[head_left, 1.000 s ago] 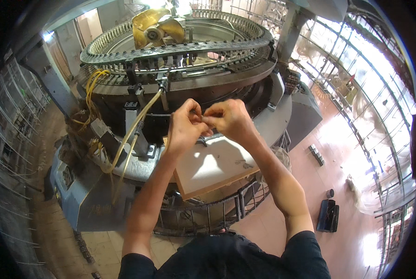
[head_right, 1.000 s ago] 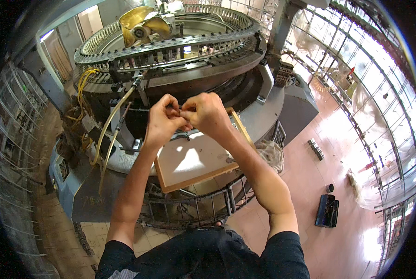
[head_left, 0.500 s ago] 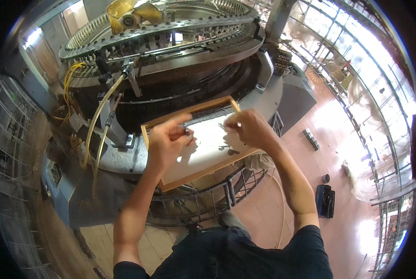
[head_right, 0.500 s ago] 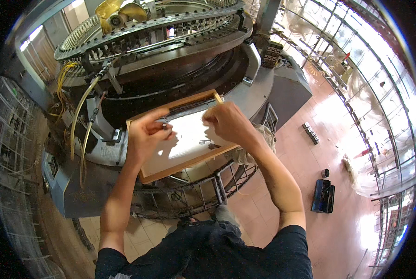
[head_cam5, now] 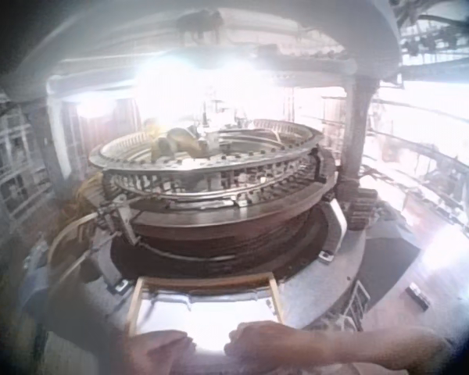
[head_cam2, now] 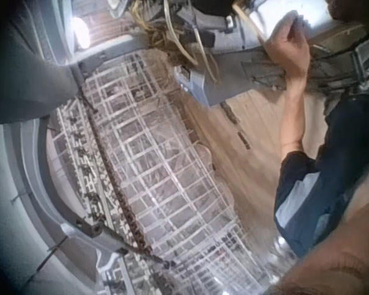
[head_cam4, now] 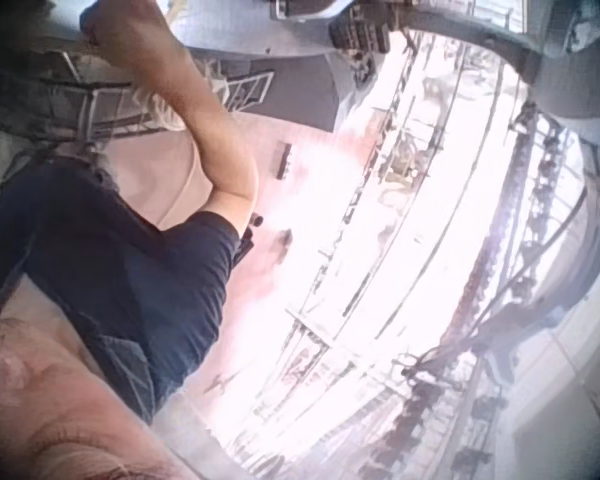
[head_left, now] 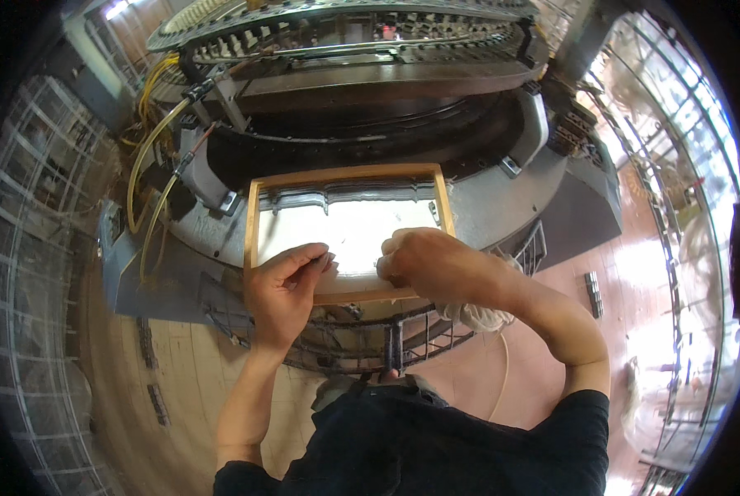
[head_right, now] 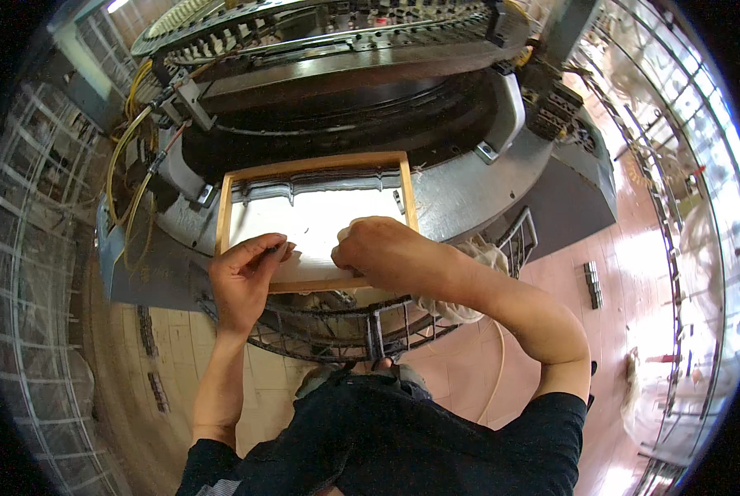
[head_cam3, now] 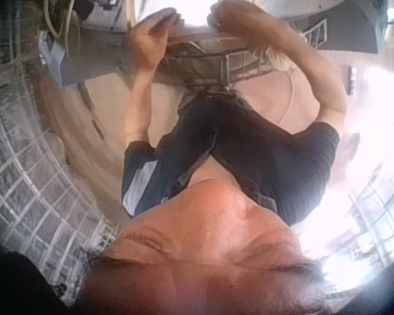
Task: The person repeatedly picks small metal components from a wooden tray and places them into slots on a circular machine part. They handle each piece individually, aligning and inserting it into the machine's ring structure.
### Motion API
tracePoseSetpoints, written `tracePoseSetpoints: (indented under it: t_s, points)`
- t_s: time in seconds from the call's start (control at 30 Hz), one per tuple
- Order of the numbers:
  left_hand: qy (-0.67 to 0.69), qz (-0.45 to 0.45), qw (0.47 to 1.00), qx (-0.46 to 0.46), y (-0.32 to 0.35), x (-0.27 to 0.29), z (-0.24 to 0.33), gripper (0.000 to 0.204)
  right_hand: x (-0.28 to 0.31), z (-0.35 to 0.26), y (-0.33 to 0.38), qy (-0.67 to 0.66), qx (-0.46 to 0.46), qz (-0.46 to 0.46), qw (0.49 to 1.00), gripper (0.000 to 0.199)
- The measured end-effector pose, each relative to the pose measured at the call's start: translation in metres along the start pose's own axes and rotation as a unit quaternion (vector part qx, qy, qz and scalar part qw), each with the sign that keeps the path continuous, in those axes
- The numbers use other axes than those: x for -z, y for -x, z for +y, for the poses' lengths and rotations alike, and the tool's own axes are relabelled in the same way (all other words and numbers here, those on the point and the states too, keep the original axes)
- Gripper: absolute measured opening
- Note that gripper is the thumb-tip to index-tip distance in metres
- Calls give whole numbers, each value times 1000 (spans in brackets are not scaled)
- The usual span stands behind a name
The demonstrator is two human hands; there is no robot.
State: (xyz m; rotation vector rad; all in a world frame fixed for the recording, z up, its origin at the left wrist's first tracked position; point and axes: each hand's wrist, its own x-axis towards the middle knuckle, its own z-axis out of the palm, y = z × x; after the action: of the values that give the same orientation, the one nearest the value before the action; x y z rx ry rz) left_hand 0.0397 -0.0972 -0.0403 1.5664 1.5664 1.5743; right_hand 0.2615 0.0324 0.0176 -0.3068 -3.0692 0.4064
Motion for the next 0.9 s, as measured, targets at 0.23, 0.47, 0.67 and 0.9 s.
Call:
tracePoseSetpoints:
  t_s: [0.23,0.47,0.67,0.9]
  points:
    - [4,43,999,28,1,-7,3,19,-3,0,3,4,8,0,1000,16]
    - [77,-32,995,61,-11,4,10,25,-2,-8,4,-72,-77,10,994,11]
    - [334,-187,900,207,-33,19,22,23,3,-32,-8,-470,-141,279,826,15]
    - [329,-350,842,247,-53,30,13,21,-6,-64,-25,-482,-126,327,803,15]
